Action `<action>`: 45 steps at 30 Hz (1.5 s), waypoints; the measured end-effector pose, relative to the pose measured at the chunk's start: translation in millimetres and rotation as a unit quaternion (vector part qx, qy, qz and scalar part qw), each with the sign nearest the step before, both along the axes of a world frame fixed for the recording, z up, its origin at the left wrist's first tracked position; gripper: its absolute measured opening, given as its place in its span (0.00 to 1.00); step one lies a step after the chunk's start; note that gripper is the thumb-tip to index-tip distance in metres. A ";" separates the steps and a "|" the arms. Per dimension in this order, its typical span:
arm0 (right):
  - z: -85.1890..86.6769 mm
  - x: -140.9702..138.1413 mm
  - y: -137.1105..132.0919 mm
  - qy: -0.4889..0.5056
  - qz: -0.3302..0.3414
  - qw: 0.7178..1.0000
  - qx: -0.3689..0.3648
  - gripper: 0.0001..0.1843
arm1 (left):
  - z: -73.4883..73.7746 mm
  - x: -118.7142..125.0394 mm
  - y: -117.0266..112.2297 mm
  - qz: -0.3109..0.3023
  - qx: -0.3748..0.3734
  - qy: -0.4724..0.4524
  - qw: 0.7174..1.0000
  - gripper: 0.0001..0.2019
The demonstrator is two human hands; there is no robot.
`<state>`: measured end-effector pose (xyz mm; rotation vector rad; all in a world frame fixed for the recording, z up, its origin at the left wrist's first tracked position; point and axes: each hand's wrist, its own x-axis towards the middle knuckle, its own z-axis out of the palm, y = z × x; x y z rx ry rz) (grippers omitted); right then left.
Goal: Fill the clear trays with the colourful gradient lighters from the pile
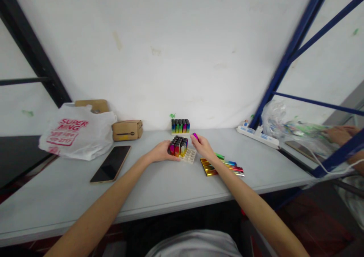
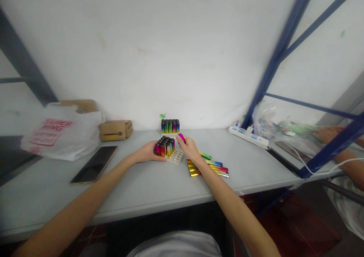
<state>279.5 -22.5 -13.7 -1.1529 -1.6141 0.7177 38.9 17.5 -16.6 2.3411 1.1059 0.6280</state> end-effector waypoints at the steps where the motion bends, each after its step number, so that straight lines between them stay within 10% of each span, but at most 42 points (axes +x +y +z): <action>1: -1.6 -1.1 0.0 -0.027 -0.028 0.999 0.023 0.29 | -0.5 -0.2 0.5 -0.002 -0.001 -0.002 1.000 0.36; 10: -3.9 0.1 0.4 -0.085 -0.170 0.982 0.021 0.24 | 0.4 -1.1 0.0 0.002 -0.005 -0.001 1.000 0.36; 24: 13.7 -1.0 -24.8 -0.245 -0.021 0.947 0.206 0.22 | -1.2 -0.8 -0.2 -0.004 0.011 -0.001 1.000 0.35; 45: 8.6 -23.1 -36.9 -0.421 -0.033 0.902 0.090 0.22 | -0.1 -0.1 -1.9 0.010 0.032 0.036 0.999 0.34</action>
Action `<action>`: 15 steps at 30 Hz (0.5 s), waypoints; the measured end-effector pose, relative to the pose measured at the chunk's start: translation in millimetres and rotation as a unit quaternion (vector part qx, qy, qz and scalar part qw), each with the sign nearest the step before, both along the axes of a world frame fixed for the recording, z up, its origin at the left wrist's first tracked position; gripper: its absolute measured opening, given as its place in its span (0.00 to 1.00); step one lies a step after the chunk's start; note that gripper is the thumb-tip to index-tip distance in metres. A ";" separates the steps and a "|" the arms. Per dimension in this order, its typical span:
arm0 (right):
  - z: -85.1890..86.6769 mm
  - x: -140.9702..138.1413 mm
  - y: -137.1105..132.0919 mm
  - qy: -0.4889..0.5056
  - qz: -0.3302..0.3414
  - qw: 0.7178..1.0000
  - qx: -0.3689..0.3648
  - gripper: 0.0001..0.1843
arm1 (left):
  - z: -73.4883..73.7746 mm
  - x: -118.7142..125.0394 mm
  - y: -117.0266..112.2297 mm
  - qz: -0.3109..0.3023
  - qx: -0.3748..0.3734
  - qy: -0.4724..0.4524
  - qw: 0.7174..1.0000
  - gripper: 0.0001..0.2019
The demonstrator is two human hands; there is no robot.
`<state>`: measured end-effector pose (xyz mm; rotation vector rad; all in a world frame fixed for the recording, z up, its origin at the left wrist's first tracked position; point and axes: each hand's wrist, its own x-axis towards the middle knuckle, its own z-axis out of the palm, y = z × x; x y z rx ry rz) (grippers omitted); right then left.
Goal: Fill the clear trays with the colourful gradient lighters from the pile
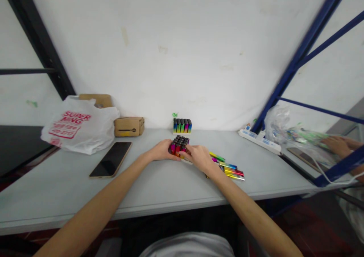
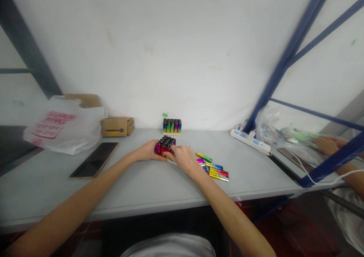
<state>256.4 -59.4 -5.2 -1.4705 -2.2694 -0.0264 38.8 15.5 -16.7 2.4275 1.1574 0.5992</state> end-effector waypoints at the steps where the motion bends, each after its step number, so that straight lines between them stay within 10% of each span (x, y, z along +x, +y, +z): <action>1: 1.0 0.4 1.3 0.005 -0.015 1.000 0.004 0.24 | 0.4 -0.1 0.1 -0.005 -0.004 -0.003 1.000 0.33; 8: 11.6 77.1 2.7 0.147 -0.008 0.989 -0.032 0.30 | 2.3 0.5 0.4 -0.002 -0.025 -0.035 0.999 0.36; 15: 1.2 165.6 -12.7 0.090 -0.042 0.989 -0.106 0.16 | 1.2 0.1 2.6 0.018 -0.035 -0.019 0.999 0.37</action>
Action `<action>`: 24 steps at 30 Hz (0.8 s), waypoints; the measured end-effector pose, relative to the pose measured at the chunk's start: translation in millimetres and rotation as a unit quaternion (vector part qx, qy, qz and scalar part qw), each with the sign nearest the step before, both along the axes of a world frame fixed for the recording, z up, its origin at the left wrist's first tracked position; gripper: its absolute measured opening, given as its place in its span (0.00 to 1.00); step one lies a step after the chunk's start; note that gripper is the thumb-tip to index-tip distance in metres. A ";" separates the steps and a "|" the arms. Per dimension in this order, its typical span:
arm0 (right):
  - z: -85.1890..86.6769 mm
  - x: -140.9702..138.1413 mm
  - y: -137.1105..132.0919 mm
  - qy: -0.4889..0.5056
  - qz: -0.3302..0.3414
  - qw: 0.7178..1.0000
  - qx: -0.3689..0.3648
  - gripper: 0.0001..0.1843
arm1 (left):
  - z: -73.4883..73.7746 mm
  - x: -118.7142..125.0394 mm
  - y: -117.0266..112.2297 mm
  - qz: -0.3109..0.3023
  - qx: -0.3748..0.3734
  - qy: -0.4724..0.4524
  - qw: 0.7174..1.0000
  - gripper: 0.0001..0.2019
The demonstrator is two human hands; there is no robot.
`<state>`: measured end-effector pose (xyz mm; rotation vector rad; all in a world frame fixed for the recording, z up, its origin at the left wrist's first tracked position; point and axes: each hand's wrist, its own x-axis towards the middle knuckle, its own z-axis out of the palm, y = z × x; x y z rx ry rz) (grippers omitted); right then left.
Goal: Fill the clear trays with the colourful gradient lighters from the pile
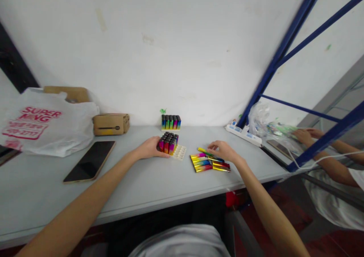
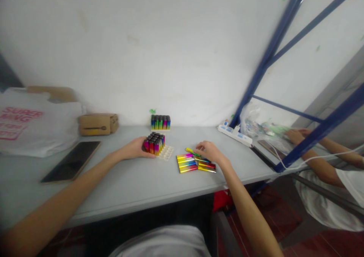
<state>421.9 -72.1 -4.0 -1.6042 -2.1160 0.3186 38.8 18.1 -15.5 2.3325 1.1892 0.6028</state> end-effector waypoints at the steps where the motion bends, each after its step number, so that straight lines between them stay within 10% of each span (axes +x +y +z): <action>1: -3.8 3.8 -0.2 -0.009 0.000 1.000 -0.007 0.16 | -0.1 0.0 0.1 -0.001 0.000 0.003 1.000 0.37; 9: -8.7 -4.5 13.3 -0.039 -0.122 0.992 0.018 0.07 | -0.3 -0.6 -0.8 -0.009 -0.006 -0.019 1.000 0.38; 15: 14.0 -36.7 29.7 0.130 -0.017 0.989 0.063 0.16 | -0.3 -0.9 -1.7 -0.009 -0.010 -0.023 1.000 0.38; 24: 19.6 -110.5 48.9 0.511 0.108 0.847 -0.102 0.25 | -0.4 -0.2 -2.2 -0.017 0.020 -0.006 1.000 0.38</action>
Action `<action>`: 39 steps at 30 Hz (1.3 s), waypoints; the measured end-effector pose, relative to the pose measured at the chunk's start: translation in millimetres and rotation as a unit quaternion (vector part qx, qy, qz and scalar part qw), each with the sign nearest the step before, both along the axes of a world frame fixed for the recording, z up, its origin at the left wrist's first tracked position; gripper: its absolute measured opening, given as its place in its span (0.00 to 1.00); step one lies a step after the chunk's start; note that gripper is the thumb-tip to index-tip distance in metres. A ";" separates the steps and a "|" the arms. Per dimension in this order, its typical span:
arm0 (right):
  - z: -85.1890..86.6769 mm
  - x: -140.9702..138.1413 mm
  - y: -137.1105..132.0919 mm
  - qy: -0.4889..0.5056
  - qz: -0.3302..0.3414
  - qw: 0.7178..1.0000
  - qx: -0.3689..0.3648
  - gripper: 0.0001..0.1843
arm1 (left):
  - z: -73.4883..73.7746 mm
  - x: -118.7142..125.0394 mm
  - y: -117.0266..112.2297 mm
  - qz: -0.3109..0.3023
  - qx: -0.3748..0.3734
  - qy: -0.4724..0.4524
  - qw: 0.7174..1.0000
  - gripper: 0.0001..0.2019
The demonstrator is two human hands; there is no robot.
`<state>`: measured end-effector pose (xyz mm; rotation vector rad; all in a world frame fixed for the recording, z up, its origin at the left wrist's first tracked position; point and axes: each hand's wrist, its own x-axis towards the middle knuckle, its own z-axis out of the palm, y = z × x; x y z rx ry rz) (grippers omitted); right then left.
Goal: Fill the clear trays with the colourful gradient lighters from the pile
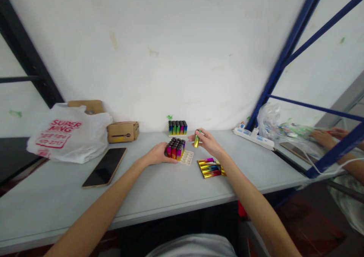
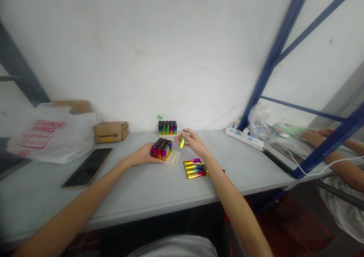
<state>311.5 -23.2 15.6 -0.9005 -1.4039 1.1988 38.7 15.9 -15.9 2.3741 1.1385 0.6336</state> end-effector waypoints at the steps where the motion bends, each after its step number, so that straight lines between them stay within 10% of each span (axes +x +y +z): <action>1: -2.3 -4.8 -0.3 0.006 0.005 1.000 0.001 0.25 | 0.0 0.0 0.0 -0.002 0.002 0.000 1.000 0.38; 16: -37.8 -22.0 1.8 -0.248 -0.222 0.936 0.113 0.24 | 5.6 0.0 -2.4 0.005 -0.021 0.012 1.000 0.38; 39: -31.1 -18.9 -3.9 -0.282 -0.225 0.920 0.151 0.20 | 8.5 -7.6 0.2 -0.024 -0.072 -0.029 0.997 0.39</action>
